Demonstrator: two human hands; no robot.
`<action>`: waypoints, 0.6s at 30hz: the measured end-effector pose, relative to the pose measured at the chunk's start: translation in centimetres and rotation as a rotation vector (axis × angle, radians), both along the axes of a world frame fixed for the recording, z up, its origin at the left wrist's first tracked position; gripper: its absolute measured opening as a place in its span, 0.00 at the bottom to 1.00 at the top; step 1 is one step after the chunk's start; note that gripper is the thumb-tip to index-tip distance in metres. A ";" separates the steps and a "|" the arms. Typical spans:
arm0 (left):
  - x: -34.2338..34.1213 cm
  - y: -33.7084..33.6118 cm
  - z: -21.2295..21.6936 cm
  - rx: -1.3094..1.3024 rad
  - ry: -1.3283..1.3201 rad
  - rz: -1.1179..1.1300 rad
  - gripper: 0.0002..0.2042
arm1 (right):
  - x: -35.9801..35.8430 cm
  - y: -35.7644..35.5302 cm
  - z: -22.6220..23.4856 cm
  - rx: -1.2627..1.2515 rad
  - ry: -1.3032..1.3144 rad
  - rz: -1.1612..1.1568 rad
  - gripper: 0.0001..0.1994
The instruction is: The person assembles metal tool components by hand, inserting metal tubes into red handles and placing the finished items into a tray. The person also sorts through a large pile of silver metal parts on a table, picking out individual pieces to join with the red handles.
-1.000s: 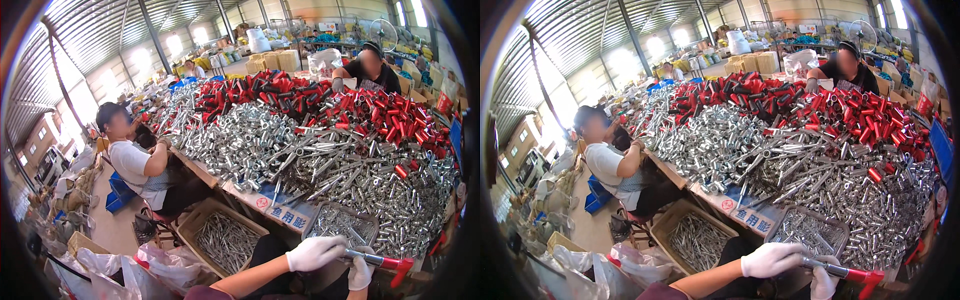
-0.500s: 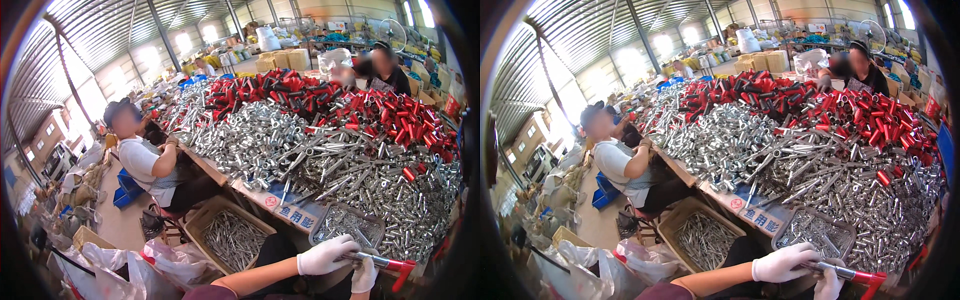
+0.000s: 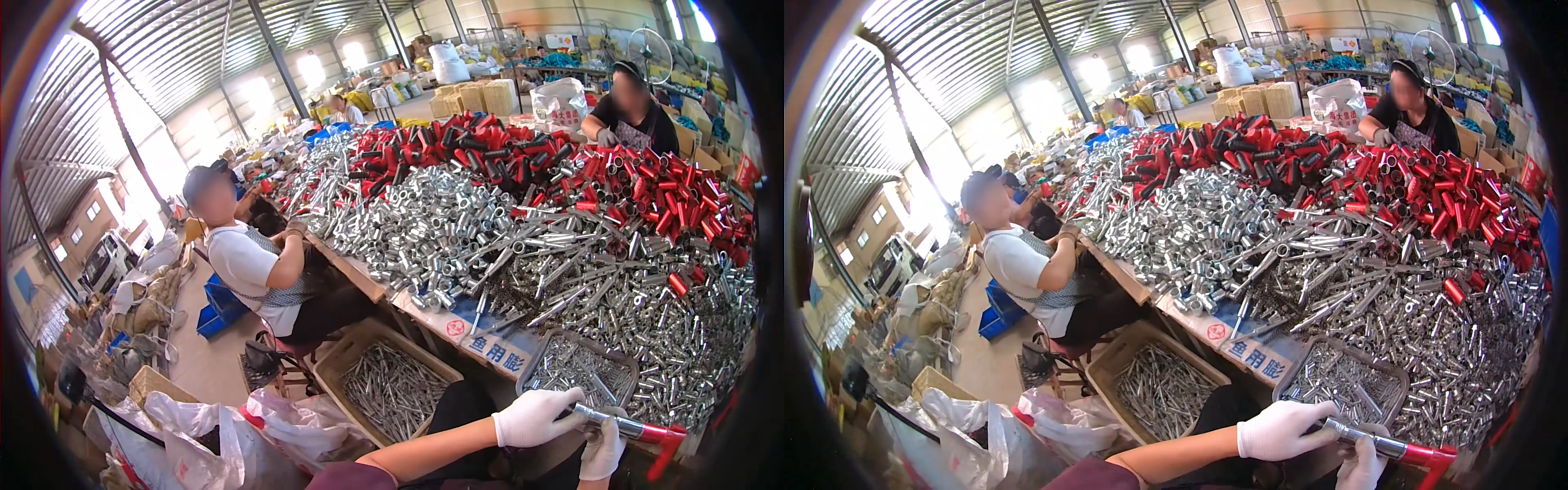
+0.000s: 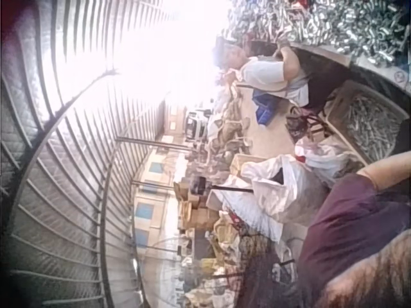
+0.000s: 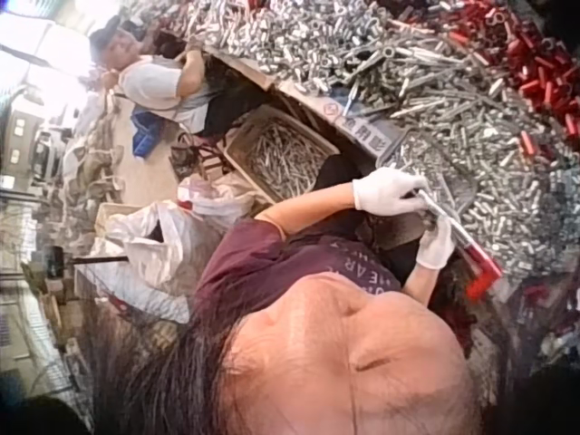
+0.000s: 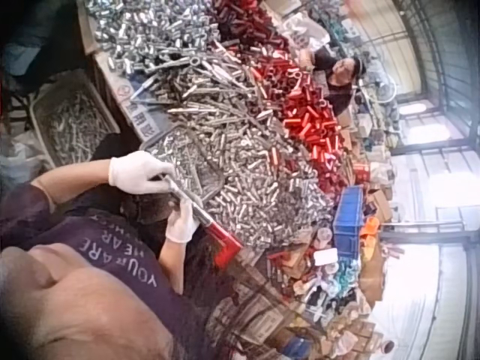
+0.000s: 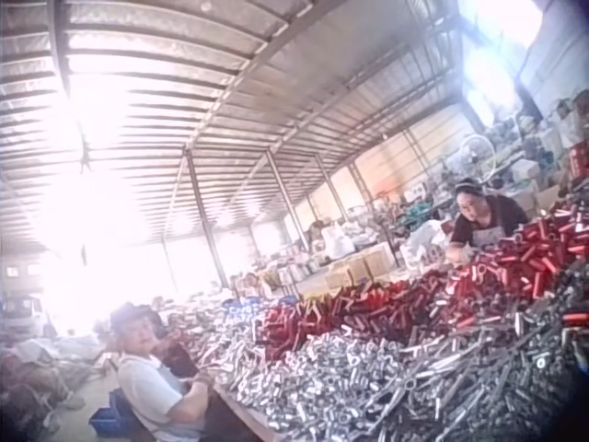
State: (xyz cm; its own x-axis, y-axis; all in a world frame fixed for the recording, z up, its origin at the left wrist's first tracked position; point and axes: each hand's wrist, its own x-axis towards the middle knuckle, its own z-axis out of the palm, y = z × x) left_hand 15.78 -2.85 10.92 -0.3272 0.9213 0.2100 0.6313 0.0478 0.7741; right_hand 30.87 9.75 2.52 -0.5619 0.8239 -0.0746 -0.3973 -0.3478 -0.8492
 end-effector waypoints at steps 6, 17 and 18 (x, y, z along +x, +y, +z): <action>-1.4 0.7 1.7 -0.600 -0.727 -0.127 0.15 | 0.6 0.5 -0.7 0.168 -0.068 0.070 0.12; 0.2 0.0 1.8 0.062 0.097 -0.152 0.19 | 2.1 0.9 1.0 0.095 -0.144 0.004 0.09; -0.5 0.3 1.7 -0.220 -0.325 -0.313 0.18 | 1.9 0.7 1.1 0.167 -0.109 0.053 0.07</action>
